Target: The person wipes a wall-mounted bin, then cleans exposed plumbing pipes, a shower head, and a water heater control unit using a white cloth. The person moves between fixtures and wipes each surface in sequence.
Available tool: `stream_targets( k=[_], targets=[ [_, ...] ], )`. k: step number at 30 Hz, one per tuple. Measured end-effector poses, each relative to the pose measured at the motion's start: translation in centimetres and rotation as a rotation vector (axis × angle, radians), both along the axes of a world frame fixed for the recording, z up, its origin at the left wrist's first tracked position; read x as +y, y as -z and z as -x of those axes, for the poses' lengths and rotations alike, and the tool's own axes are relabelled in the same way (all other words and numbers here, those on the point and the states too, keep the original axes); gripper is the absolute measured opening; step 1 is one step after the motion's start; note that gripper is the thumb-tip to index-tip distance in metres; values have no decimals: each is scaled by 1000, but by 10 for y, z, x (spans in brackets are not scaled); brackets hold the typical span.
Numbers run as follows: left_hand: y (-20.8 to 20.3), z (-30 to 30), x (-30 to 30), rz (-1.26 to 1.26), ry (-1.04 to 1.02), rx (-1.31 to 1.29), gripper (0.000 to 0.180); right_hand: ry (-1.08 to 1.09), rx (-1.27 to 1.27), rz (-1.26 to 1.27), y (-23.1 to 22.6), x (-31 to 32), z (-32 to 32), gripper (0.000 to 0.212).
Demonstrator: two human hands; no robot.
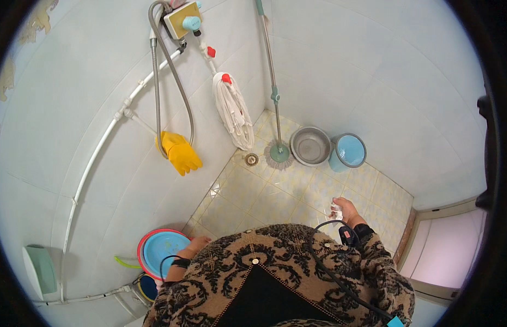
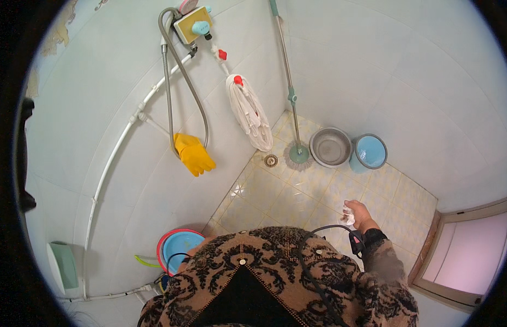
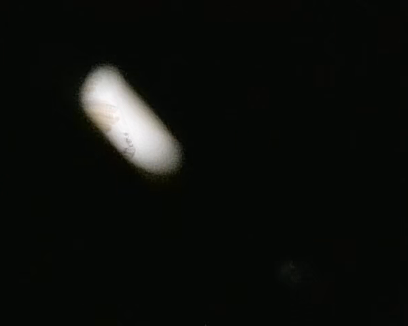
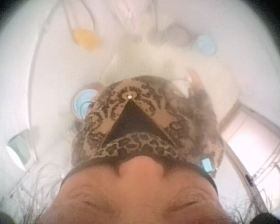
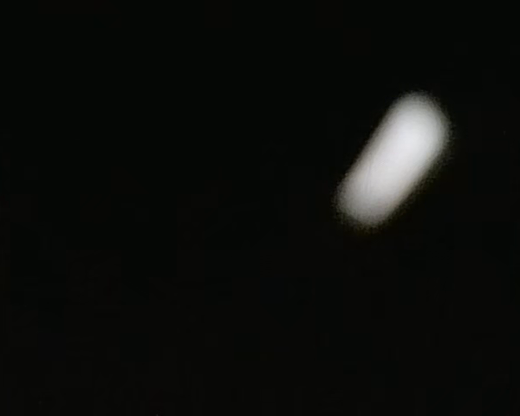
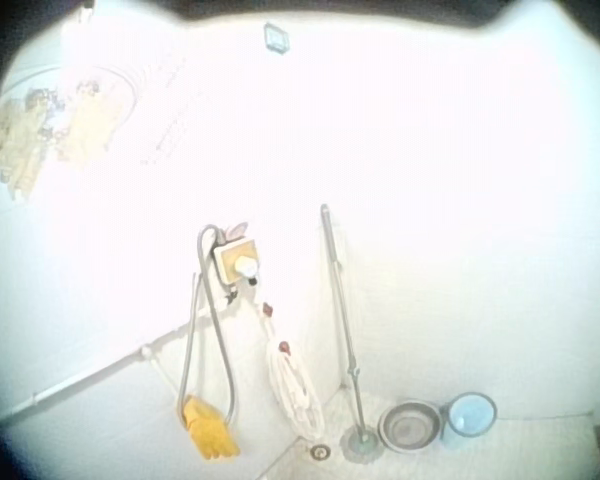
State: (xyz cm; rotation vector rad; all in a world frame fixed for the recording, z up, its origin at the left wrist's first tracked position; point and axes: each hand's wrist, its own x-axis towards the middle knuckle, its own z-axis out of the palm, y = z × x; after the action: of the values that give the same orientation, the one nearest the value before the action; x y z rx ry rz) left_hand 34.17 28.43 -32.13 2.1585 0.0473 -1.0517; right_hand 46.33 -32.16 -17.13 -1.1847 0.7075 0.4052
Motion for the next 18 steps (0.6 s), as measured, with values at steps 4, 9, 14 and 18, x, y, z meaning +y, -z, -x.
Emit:
stream_targets(
  k=[4, 9, 14, 18],
  targets=[
    [22, 6, -11, -37, 20, 21, 42, -75, -40, 184, 2, 12, 4, 19],
    [-10, -51, 6, -154, 17, -73, 51, -126, -146, 105, 8, 49, 1, 15],
    [-77, -105, -10, -123, 32, -256, 53, -119, -106, 0, 0, 52, 0, 14],
    [-149, -125, -26, 121, -58, -462, 48, -74, -203, -59, -7, 45, -14, 17]
  ],
)
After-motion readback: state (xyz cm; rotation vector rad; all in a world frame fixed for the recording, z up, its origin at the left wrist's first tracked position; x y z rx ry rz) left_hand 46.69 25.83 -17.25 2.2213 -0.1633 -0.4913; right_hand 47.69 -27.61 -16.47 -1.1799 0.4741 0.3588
